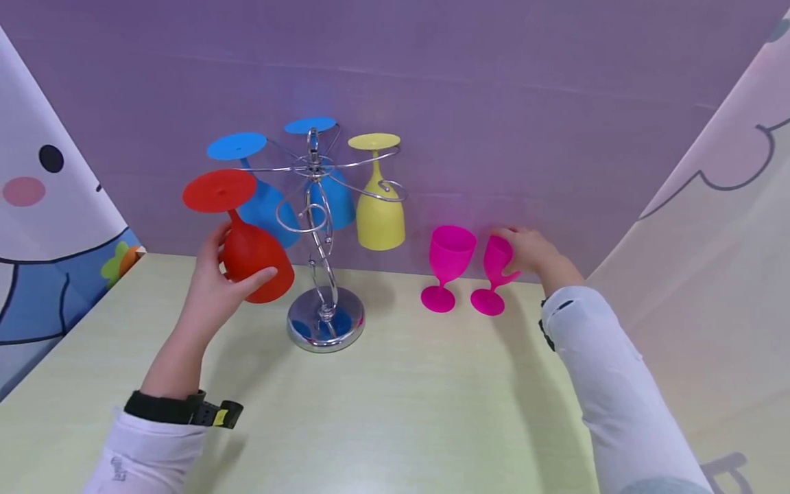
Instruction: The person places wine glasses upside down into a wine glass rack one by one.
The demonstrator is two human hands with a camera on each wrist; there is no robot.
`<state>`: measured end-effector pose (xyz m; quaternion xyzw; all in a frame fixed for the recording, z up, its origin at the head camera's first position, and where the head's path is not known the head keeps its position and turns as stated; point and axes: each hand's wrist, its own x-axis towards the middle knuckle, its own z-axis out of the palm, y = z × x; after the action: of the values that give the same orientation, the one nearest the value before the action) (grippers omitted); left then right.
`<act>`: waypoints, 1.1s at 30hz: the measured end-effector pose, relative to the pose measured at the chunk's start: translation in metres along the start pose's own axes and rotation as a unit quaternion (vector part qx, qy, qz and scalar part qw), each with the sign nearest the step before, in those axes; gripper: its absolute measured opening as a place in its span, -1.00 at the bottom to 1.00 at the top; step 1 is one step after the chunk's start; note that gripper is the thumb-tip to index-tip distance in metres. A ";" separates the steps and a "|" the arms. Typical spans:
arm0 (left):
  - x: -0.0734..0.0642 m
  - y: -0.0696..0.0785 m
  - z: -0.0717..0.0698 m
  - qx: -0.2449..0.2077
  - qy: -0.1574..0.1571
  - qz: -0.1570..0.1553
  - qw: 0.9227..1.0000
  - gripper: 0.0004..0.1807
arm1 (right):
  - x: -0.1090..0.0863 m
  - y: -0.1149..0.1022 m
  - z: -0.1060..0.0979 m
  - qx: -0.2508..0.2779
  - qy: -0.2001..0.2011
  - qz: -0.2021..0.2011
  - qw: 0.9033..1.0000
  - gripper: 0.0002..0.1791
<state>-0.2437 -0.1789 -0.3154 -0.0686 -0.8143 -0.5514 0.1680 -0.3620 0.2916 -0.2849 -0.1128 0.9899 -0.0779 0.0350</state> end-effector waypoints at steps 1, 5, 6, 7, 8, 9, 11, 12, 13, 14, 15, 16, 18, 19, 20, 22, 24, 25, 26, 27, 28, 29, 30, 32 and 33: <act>0.000 0.001 0.000 0.000 0.001 -0.001 1.000 -0.01 | 0.000 0.000 0.000 -0.001 0.000 0.000 1.000 -0.05; -0.001 0.002 -0.002 0.000 0.006 -0.005 1.000 -0.01 | 0.000 0.000 0.000 -0.006 0.000 -0.002 1.000 -0.04; -0.001 0.002 -0.003 0.001 0.007 -0.006 1.000 -0.01 | 0.000 0.000 -0.001 -0.006 0.000 -0.001 1.000 -0.04; -0.002 0.002 -0.004 0.003 0.009 -0.006 1.000 -0.01 | 0.000 0.001 -0.001 -0.009 0.000 -0.003 1.000 -0.04; -0.002 0.002 -0.004 0.006 0.012 -0.004 1.000 -0.01 | 0.000 0.001 0.000 -0.009 -0.001 -0.003 1.000 -0.04; -0.002 0.002 -0.005 0.008 0.015 -0.002 1.000 -0.01 | 0.000 0.001 0.000 -0.006 -0.002 -0.001 1.000 -0.04; -0.001 0.003 -0.007 0.014 0.022 0.002 1.000 -0.02 | 0.000 0.001 -0.001 0.000 -0.003 0.002 1.000 -0.04; -0.001 0.004 -0.008 0.017 0.026 0.005 1.000 -0.02 | 0.000 0.001 -0.001 0.003 -0.002 0.004 1.000 -0.04; -0.001 0.004 -0.009 0.020 0.029 0.007 0.999 -0.03 | 0.000 0.001 0.000 0.006 -0.002 0.006 1.000 -0.04; -0.001 0.005 -0.011 0.021 0.032 0.008 0.999 -0.03 | 0.000 0.001 0.000 0.011 -0.002 0.009 1.000 -0.03; -0.001 0.006 -0.012 0.021 0.035 0.009 0.999 -0.03 | -0.001 0.000 0.000 0.013 -0.001 0.010 1.000 -0.03; -0.001 0.007 -0.013 0.023 0.037 0.009 0.999 -0.04 | -0.001 0.000 0.000 0.015 0.000 0.010 1.000 -0.03; -0.002 0.010 -0.017 0.026 0.040 0.009 0.999 -0.03 | -0.001 0.000 0.000 0.017 0.001 0.011 1.000 -0.03; -0.003 0.011 -0.019 0.028 0.042 0.010 0.999 -0.03 | -0.001 0.000 0.000 0.017 0.000 0.010 1.000 -0.03; -0.004 0.013 -0.021 0.031 0.042 0.012 0.999 -0.02 | -0.001 0.000 0.000 0.019 0.000 0.011 1.000 -0.03; -0.005 0.018 -0.025 0.037 0.039 0.018 0.998 0.00 | -0.001 -0.001 0.000 0.019 -0.002 0.012 1.000 -0.03; -0.007 0.022 -0.030 0.042 0.031 0.030 0.998 0.02 | -0.001 -0.001 0.000 0.021 -0.003 0.013 1.000 -0.03; -0.008 0.025 -0.032 0.043 0.024 0.037 0.998 0.02 | -0.001 -0.001 0.000 0.022 -0.003 0.013 1.000 -0.02; -0.008 0.028 -0.033 0.048 0.018 0.043 0.998 0.03 | 0.000 -0.001 0.001 0.020 -0.003 0.012 1.000 -0.02; -0.009 0.030 -0.035 0.053 0.013 0.049 0.997 0.03 | 0.000 -0.001 0.001 0.021 -0.002 0.014 1.000 -0.02; -0.010 0.033 -0.037 0.058 0.009 0.054 0.997 0.03 | 0.000 -0.001 0.001 0.023 -0.002 0.014 1.000 -0.02; -0.010 0.035 -0.038 0.065 0.007 0.058 0.996 0.03 | 0.000 -0.001 0.001 0.024 -0.002 0.013 1.000 -0.02; -0.011 0.037 -0.039 0.073 0.005 0.060 0.996 0.02 | 0.000 -0.001 0.001 0.024 -0.002 0.013 1.000 -0.03; -0.012 0.041 -0.041 0.090 0.001 0.055 0.994 0.02 | -0.001 -0.001 0.001 0.022 -0.003 0.014 1.000 -0.03; -0.012 0.042 -0.042 0.097 -0.001 0.052 0.994 0.02 | -0.001 -0.001 0.001 0.023 -0.003 0.015 1.000 -0.03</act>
<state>-0.2121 -0.2004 -0.2692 -0.0946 -0.8593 -0.4606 0.2012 -0.3605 0.2909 -0.2854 -0.0976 0.9894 -0.0995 0.0415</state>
